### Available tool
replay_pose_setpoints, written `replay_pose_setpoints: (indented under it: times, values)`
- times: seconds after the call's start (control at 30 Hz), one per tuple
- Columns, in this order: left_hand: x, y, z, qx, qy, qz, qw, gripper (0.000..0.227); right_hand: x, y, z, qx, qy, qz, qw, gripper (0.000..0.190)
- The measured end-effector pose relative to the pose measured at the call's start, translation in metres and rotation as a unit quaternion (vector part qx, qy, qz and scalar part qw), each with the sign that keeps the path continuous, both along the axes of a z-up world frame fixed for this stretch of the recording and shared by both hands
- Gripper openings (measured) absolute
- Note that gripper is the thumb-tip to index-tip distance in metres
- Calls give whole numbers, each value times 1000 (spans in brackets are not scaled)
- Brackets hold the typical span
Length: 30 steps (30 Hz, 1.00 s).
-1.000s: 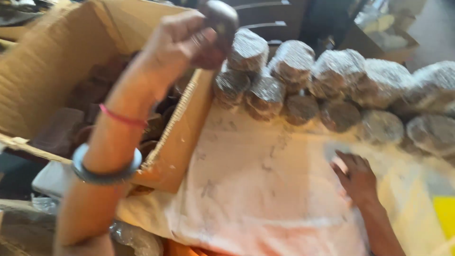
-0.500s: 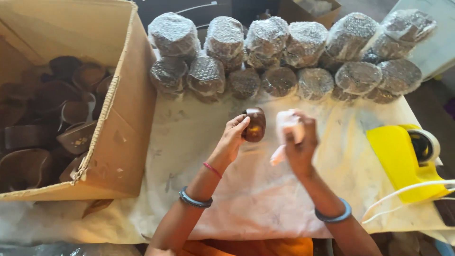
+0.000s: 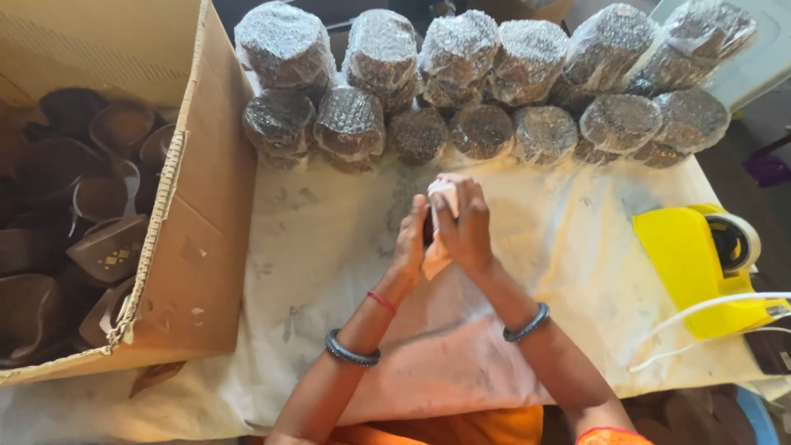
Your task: Cleaning small clay diyas or lamps with a cloth before packaging.
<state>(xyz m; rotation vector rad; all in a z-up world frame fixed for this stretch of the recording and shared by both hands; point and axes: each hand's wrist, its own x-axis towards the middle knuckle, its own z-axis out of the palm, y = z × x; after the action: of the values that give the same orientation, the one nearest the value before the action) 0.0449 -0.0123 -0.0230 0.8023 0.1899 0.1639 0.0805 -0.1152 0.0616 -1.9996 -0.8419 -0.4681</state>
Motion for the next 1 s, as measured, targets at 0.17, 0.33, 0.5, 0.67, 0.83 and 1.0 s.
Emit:
replay_pose_setpoints:
  times: [0.17, 0.33, 0.5, 0.67, 0.83, 1.0]
  values:
    - [-3, -1, -4, 155, -117, -23, 981, 34, 32, -14, -12, 228, 328, 91, 912, 27]
    - [-36, 10, 40, 150, -91, -56, 983, 27, -10, -18, -22, 214, 233, 11, 949, 25]
    - [-25, 22, -3, 140, -114, -143, 973, 38, -43, -11, 37, 31, -204, 40, 978, 24]
    - [-30, 22, 7, 444, -160, -104, 875, 26, 18, -27, -22, 300, 238, 99, 918, 24]
    - [-49, 13, 68, 558, -142, -53, 816, 35, 5, -26, -21, 329, 353, 89, 871, 26]
    - [-50, 8, 46, 638, -148, 33, 755, 39, -52, -10, 45, -11, -184, 133, 974, 33]
